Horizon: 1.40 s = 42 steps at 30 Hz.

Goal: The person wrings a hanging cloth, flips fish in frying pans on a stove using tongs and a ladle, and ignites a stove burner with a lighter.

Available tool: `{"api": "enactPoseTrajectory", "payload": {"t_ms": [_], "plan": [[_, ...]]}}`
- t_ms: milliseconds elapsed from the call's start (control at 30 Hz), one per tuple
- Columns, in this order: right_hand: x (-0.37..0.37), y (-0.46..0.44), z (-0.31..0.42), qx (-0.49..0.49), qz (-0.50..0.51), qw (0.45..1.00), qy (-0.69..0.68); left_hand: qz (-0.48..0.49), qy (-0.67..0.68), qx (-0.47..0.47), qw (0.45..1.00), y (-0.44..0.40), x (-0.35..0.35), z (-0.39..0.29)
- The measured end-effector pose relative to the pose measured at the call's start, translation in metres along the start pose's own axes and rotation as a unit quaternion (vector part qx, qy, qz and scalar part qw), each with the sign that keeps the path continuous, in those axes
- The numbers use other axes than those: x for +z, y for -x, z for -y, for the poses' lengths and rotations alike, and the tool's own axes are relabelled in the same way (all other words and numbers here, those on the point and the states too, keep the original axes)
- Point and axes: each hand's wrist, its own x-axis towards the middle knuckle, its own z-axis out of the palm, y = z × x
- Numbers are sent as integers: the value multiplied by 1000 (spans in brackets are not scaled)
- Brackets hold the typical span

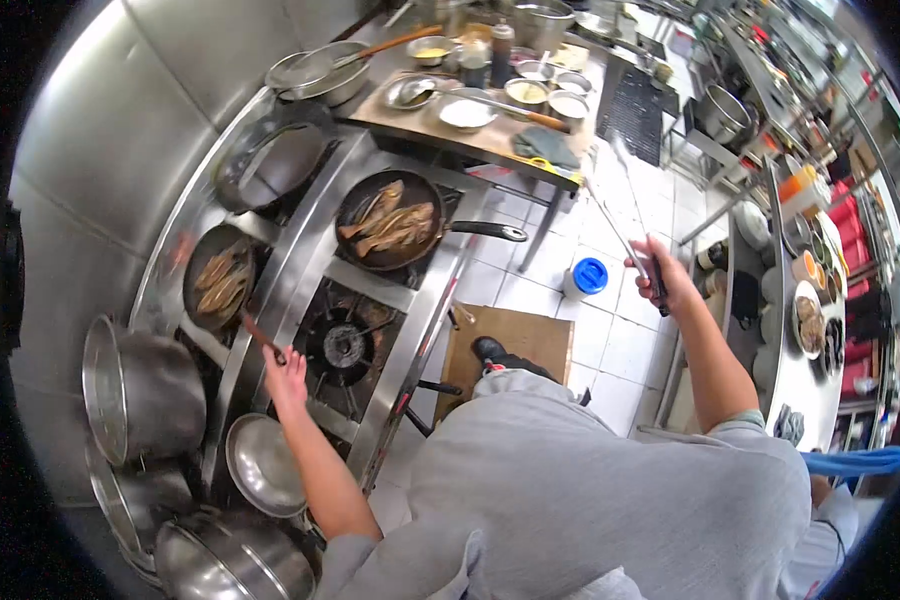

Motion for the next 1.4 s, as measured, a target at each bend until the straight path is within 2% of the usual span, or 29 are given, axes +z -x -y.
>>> {"api": "enactPoseTrajectory", "payload": {"t_ms": [33,133,200,333,367,467,533,600,667,700,733,767,800,867,933,1033,1133,1267,1333,1367,1400], "plan": [[-11,-2,-9,16,-89,994,58,-15,-10,11,1000,13,-1,3],[-54,-47,-37,84,-181,954,225,-16,-58,28,998,47,-21,19],[-83,-91,-43,131,-179,947,231,-17,-73,21,997,69,-42,33],[-134,-198,-35,162,-123,945,256,-123,-157,-3,980,119,-46,48],[-137,-224,-27,169,-103,939,280,-162,-178,-4,970,133,-42,54],[-122,-293,2,189,-56,934,297,-199,-225,-20,954,160,-18,59],[-128,-351,8,254,-6,914,316,-213,-262,-19,941,170,-10,63],[-122,-380,7,203,6,934,293,-220,-309,-25,925,182,2,68],[-125,-391,21,171,-59,938,295,-235,-332,-19,913,205,-8,80],[-132,-396,35,114,-130,893,416,-242,-340,-14,909,218,-16,86],[-146,-407,48,17,-182,817,546,-276,-340,-26,899,234,-12,91],[-144,-405,57,-213,-316,725,573,-309,-336,-39,889,254,-3,100],[-88,-366,102,-259,-296,759,519,-343,-330,-53,878,271,1,112],[4,-339,144,-373,-152,778,483,-341,-306,-105,883,292,-26,137],[66,-354,151,-464,-65,658,589,-334,-274,-131,892,303,-37,165],[92,-415,133,-454,10,555,697,-324,-310,-151,881,302,-41,186],[111,-438,128,-401,-1,525,750,-347,-277,-117,888,309,-47,207],[123,-447,128,-347,44,534,770,-357,-268,-169,879,327,-76,260],[122,-454,127,-408,72,534,737,-347,-280,-200,872,345,-112,305],[133,-437,126,-406,73,555,723,-356,-310,-195,859,359,-131,329],[141,-409,127,-400,72,576,709,-318,-286,-230,874,373,-183,372]]}}
